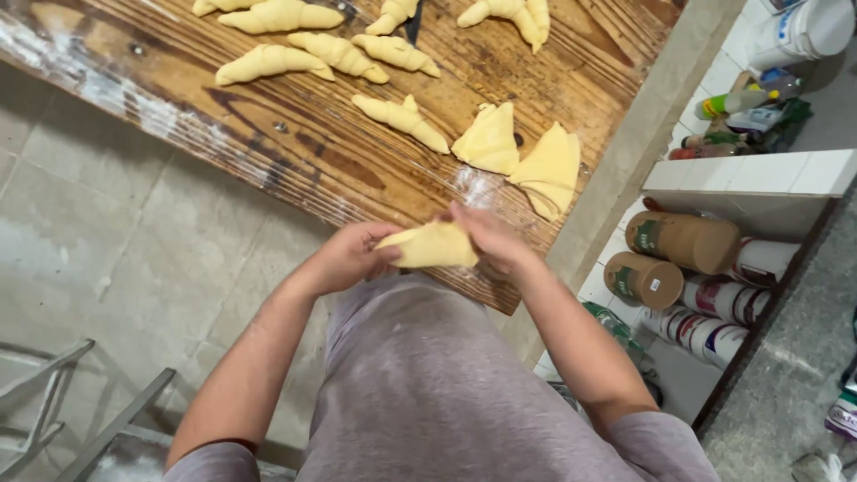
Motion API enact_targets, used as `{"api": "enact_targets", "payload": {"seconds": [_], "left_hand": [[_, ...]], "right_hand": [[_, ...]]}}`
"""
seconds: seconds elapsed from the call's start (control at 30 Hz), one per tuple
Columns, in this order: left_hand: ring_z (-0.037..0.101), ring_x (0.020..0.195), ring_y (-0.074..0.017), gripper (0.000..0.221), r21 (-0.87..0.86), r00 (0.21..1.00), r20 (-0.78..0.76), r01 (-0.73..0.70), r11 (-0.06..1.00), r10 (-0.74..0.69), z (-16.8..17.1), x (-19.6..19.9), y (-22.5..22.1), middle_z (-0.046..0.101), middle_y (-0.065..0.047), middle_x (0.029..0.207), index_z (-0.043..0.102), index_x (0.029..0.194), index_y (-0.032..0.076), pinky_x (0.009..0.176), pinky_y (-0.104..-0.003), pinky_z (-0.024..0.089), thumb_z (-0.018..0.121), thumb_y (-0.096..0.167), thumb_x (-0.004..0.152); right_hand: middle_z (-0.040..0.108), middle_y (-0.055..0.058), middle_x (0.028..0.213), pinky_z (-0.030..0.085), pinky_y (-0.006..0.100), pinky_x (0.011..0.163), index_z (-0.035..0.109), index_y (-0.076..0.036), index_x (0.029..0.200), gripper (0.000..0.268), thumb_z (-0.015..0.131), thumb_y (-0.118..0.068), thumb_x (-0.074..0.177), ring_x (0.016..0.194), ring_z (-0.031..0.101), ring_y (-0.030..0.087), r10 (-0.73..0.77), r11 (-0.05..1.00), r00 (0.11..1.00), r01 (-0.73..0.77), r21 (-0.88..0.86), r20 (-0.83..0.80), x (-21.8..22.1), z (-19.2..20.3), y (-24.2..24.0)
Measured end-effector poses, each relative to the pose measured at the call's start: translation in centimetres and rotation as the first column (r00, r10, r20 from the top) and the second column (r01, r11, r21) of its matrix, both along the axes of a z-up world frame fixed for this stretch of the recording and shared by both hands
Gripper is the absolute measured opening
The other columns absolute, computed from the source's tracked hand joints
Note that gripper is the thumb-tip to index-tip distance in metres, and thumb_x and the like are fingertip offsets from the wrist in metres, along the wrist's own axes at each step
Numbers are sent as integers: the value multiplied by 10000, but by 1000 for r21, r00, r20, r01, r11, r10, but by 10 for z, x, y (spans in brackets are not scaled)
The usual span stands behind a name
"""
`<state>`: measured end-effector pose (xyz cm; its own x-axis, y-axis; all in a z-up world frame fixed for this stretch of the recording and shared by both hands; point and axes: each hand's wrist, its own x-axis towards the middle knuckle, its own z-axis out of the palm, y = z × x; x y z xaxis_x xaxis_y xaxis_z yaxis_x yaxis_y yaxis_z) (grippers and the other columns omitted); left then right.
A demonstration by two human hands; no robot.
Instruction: Shaping triangular dough pieces into croissant rolls by hand on a wooden table
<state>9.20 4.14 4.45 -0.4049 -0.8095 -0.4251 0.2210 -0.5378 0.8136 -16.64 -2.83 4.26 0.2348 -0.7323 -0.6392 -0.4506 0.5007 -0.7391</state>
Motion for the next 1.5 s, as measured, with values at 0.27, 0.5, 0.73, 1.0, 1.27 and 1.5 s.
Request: {"api": "enact_targets", "payload": {"seconds": [0.27,0.5,0.73,1.0,1.27,1.5], "left_hand": [[673,654,-197,307,-47,989,147,15,999,-8,34,59,20,714,-146,905,681,1242,-20,567,-336,612,654,5,938],[642,504,-182,237,144,920,381,38,989,-91,30,107,29,750,-172,706,745,1146,-1,514,-291,520,644,-3,932],[736,629,-259,241,208,941,225,207,956,-252,-27,171,-11,784,-187,829,733,1090,-64,531,-297,554,624,-101,878],[699,810,-196,216,-256,731,410,-482,838,546,-27,96,-61,687,-66,956,600,1186,86,759,-280,583,456,84,1026],[555,1133,-274,444,-654,392,755,507,562,525,-122,1,23,542,-75,1103,606,1250,135,981,-422,463,667,447,941],[592,875,-263,182,-790,437,594,474,389,675,-97,17,36,536,-87,950,669,1110,64,768,-348,527,503,122,1062]], "right_hand": [[655,13,685,519,217,508,630,-101,1046,179,612,-280,1037,591,648,97,-178,983,914,182,24,364,35,-24,11],[550,-31,716,411,181,555,616,-110,1012,168,758,-192,973,631,506,56,-301,765,929,371,-526,217,33,17,-5],[559,-15,820,426,188,592,601,-148,1011,120,711,-195,1002,689,517,76,-538,676,831,527,-515,144,8,11,5],[693,184,939,660,277,575,469,-50,1305,322,601,-157,1032,720,722,221,-271,939,941,211,272,204,7,-24,34],[599,52,1352,461,471,1080,645,-236,1304,514,769,-459,857,1239,561,317,436,258,714,-683,-683,-548,24,-73,8],[660,59,1022,580,370,868,705,-145,1109,127,659,-196,1002,994,667,278,504,48,710,-592,-804,-492,14,-62,-14]]}}
